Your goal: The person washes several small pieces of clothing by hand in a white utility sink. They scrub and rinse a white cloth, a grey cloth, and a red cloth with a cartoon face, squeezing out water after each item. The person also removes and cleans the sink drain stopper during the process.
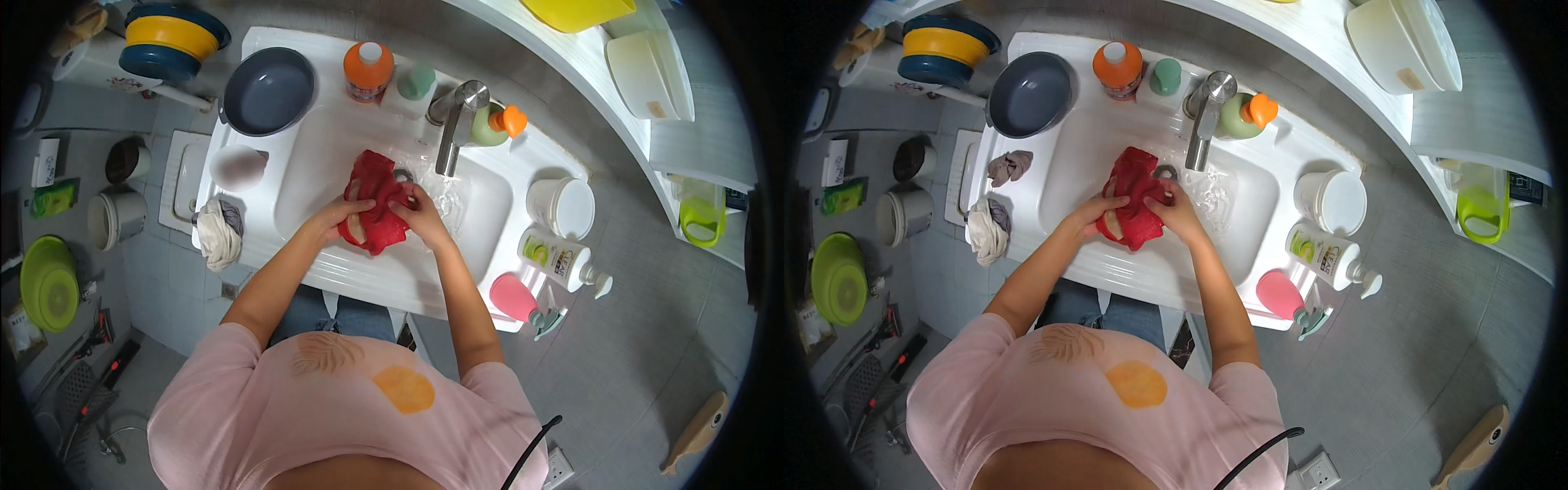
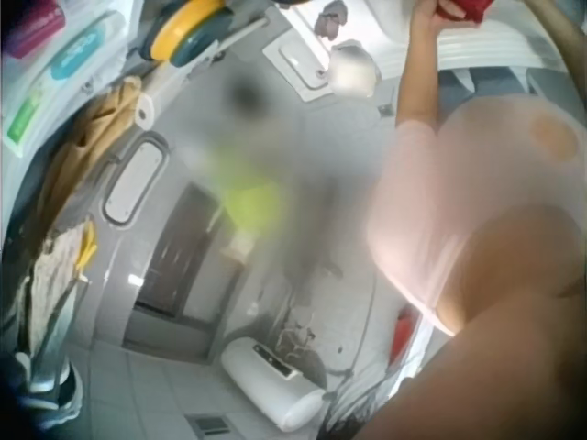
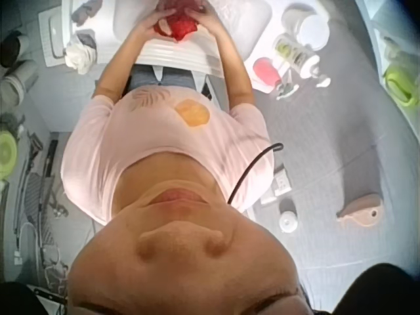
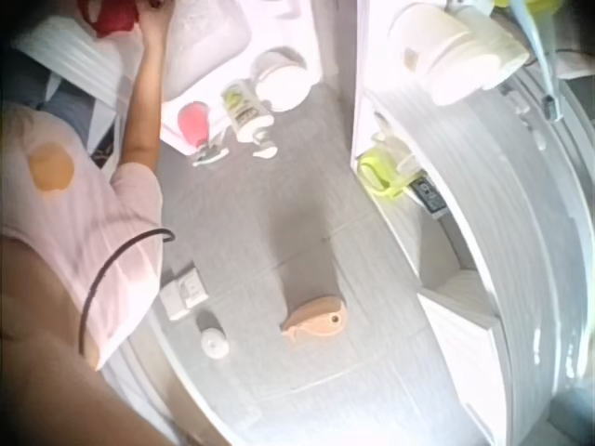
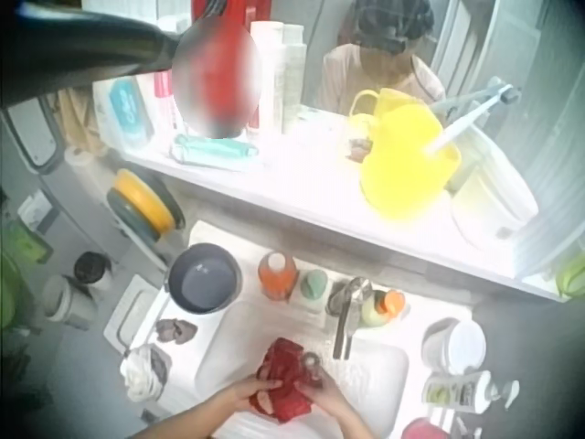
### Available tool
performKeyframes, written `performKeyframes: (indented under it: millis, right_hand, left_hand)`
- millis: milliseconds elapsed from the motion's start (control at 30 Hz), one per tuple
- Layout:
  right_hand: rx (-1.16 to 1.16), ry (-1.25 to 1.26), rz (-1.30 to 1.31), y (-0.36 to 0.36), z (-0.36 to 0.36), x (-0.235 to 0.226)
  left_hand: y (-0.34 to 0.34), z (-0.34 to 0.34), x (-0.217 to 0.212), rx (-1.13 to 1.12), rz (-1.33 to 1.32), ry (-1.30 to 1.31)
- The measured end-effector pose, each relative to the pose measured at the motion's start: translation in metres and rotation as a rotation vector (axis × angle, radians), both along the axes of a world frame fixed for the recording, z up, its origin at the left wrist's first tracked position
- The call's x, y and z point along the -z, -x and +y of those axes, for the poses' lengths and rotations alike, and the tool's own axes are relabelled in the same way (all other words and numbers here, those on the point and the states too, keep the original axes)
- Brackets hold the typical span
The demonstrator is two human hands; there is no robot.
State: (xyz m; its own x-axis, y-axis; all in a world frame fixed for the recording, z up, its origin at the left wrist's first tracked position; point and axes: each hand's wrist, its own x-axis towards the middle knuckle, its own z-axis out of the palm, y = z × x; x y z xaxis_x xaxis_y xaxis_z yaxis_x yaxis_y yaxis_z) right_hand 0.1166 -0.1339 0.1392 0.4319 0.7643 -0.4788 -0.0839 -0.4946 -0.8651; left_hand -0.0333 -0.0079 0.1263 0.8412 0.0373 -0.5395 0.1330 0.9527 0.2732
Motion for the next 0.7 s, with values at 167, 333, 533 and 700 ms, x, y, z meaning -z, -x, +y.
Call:
performKeyframes:
  millis: [167,333,533,700]
  right_hand:
    - [-0.004,0.05,-0.185,0.005,0.0,0.017]
    - [0.151,0.105,0.599,0.006,0.001,0.0]
    - [0.379,-0.132,1.327,0.008,-0.004,0.003]
    - [0.463,-0.07,0.694,0.003,-0.013,0.014]
  left_hand:
    - [0.001,0.001,0.006,0.012,0.063,-0.084]
    - [0.004,0.006,0.008,0.082,0.095,-0.063]
    - [0.006,0.011,0.017,0.085,0.005,0.159]
    - [0.001,0.006,0.012,0.022,0.165,-0.21]
